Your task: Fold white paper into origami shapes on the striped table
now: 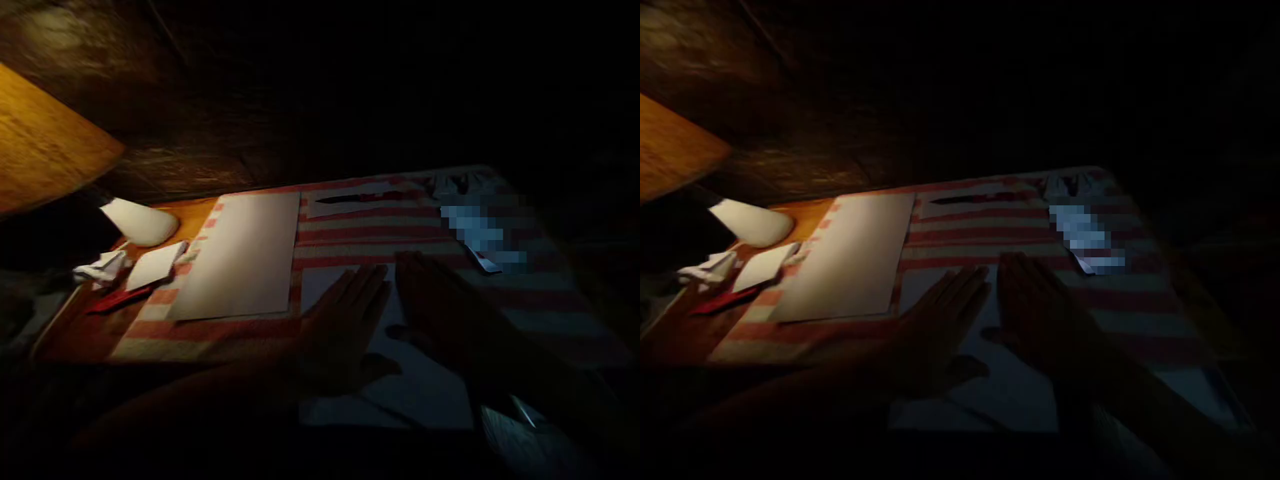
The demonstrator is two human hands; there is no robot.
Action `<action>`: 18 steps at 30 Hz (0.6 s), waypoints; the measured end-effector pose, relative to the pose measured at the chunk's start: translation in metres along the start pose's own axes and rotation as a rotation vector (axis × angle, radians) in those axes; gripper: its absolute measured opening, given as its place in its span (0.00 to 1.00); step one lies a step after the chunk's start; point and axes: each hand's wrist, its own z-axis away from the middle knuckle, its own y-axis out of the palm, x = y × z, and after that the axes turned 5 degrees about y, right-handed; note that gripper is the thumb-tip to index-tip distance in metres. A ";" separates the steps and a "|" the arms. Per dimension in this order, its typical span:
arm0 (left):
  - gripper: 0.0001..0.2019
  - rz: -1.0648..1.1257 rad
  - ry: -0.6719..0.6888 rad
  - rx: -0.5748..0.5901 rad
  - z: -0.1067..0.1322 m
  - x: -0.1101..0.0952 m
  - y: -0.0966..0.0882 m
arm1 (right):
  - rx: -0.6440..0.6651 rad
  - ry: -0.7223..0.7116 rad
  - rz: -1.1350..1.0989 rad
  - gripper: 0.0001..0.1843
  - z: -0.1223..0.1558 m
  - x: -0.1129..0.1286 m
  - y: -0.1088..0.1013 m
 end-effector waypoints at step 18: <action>0.50 0.009 -0.003 -0.070 0.030 0.035 0.005 | 0.149 0.002 -0.050 0.49 -0.001 0.001 -0.016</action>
